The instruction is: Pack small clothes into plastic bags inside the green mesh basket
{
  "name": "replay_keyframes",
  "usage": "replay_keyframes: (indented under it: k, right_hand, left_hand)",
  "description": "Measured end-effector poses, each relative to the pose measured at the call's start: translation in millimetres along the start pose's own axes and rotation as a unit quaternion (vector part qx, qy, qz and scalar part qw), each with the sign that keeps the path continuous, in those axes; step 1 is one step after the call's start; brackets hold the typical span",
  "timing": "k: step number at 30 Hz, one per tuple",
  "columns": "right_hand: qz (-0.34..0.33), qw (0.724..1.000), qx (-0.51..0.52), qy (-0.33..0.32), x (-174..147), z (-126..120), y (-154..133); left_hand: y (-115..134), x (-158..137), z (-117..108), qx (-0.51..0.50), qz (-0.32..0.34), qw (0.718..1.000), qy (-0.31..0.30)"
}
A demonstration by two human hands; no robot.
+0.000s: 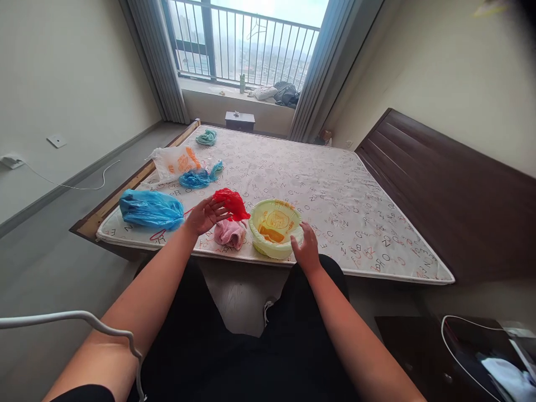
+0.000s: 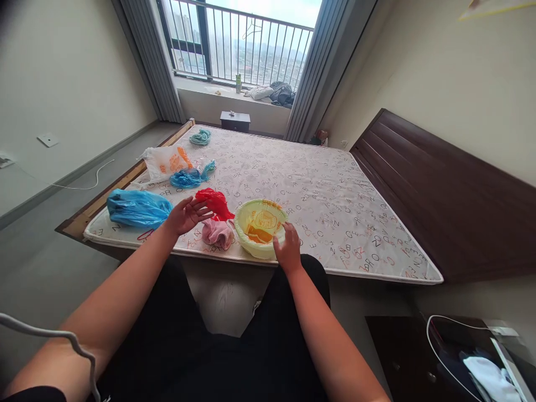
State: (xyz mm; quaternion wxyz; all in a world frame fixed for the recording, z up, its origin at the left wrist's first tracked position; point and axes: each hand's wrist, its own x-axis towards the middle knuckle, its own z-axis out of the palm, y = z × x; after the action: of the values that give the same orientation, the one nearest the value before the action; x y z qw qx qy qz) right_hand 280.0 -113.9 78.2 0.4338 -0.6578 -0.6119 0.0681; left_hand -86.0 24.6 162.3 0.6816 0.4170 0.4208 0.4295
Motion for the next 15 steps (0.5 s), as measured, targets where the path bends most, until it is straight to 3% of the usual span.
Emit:
replay_keyframes:
  k: [3,7,10,12,15]
  right_hand:
    - [-0.095,0.994,0.025,-0.042,-10,8,-24]
    - [-0.155,0.982,0.066,-0.086,-23,26,-42]
    - [-0.186,0.976,0.079,-0.08,-27,36,-41]
    - [-0.2,0.974,0.081,-0.064,-27,38,-35]
    - [-0.176,0.981,0.08,-0.017,-25,36,-26]
  left_hand:
    - [-21,-16,32,-0.014,-0.066,0.993,-0.096]
    - [-50,-38,68,0.011,-0.154,0.969,-0.191]
    - [-64,-52,84,-0.037,-0.159,0.952,-0.258]
    - [-68,-55,89,-0.065,-0.149,0.948,-0.275]
    - [-71,-52,91,-0.038,-0.134,0.96,-0.241]
